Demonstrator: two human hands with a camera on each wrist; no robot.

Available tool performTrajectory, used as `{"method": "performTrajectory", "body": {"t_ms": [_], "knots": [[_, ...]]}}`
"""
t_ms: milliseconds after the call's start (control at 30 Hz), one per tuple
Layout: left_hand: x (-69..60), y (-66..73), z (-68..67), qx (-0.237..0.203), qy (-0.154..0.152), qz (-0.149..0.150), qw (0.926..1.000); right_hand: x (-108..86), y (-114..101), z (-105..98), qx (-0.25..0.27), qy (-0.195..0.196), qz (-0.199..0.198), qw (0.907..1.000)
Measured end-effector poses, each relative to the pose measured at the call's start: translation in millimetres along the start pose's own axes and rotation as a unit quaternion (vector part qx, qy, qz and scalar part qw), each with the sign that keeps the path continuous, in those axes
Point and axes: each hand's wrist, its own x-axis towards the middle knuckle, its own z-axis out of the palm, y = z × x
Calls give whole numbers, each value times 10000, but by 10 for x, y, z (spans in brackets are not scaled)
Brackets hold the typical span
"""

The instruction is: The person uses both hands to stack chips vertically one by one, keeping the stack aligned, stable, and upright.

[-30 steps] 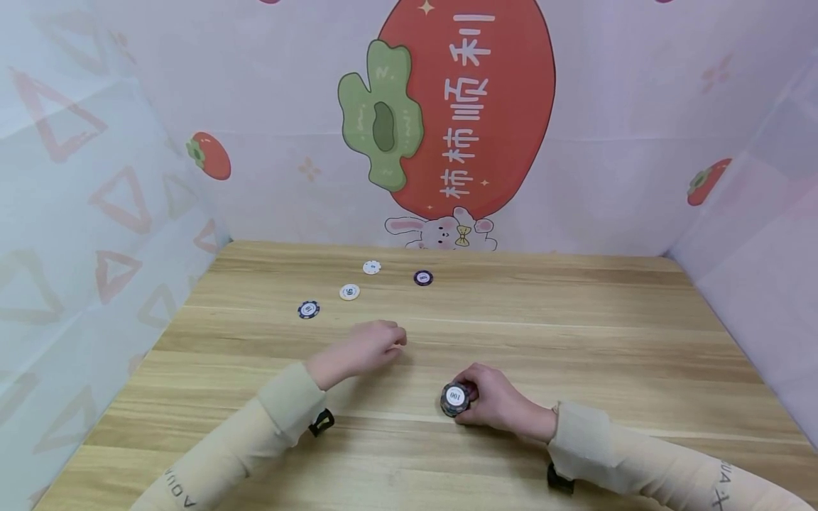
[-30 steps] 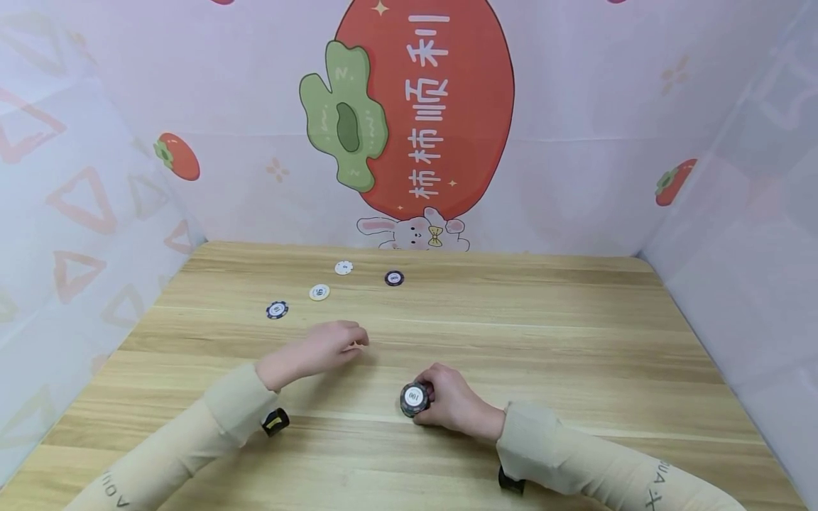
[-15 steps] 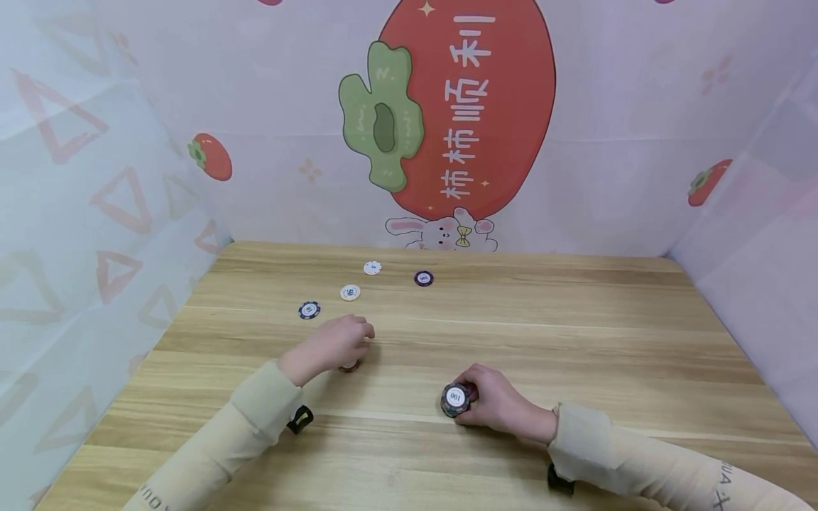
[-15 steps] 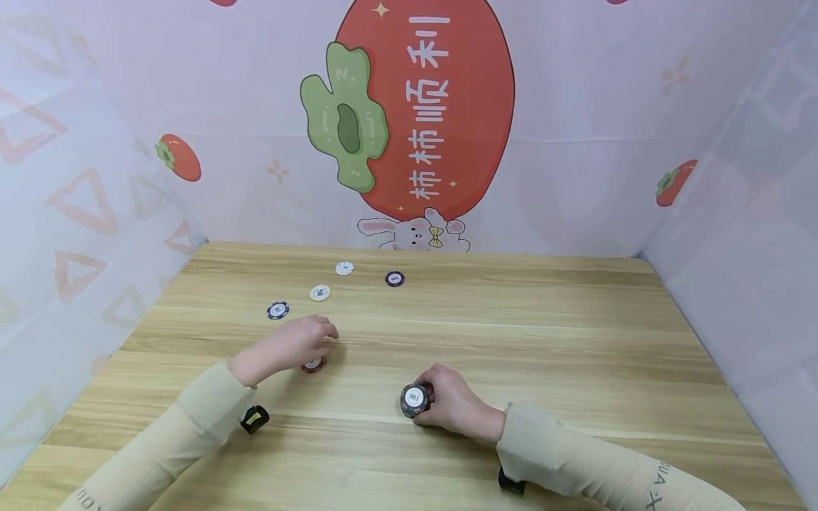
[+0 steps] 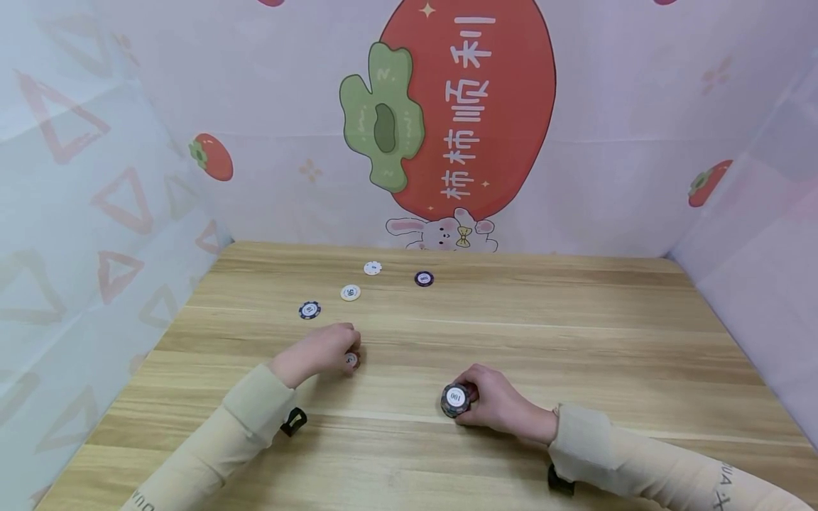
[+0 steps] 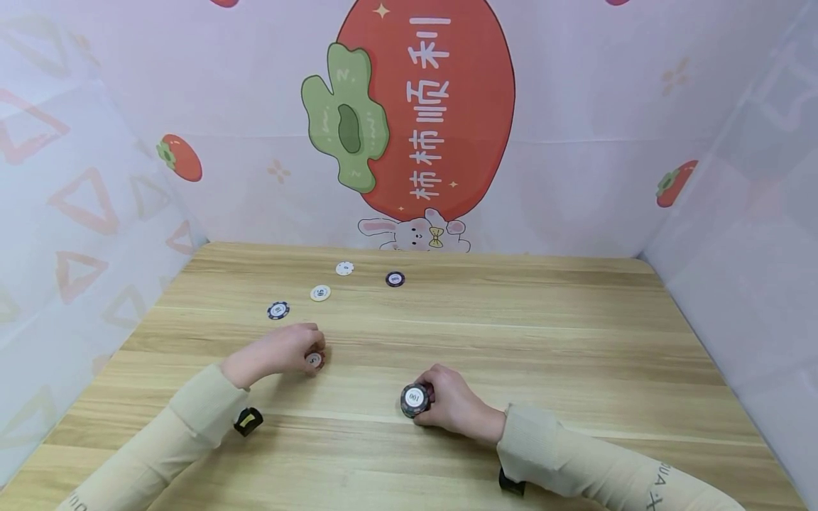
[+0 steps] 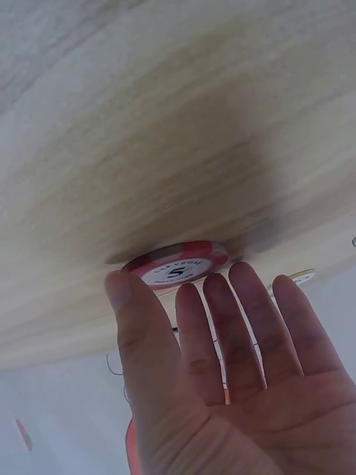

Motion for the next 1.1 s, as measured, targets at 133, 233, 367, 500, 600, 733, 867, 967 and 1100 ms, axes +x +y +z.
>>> {"method": "performTrajectory", "body": {"t_ms": [133,233,367,500,600,733,867,967,1100], "knots": [[-16,-16,12,11,32,55,10000,0,5,1,-17,-7,-25,10000],[-24,-18,18,6,73,41,10000,-1,7,1,-5,-8,-33,10000],[-21,-18,24,-4,138,62,9999,-3,4,0,22,-6,-17,10000],[-20,-21,16,-112,117,29,9999,-4,4,-2,71,-25,15,10000],[-17,-18,12,-124,71,-53,9999,-9,6,-7,118,-54,21,9999],[-16,-10,12,-124,91,-89,9998,-11,7,-12,118,-58,-3,9999],[-16,-2,10,-189,179,-74,9996,-11,7,-12,84,-34,-21,10000],[-16,13,1,-271,229,-15,9994,-11,5,-9,74,-29,-12,10000],[-12,44,-16,-374,245,81,9990,-8,3,-2,56,-18,-1,10000]]}}
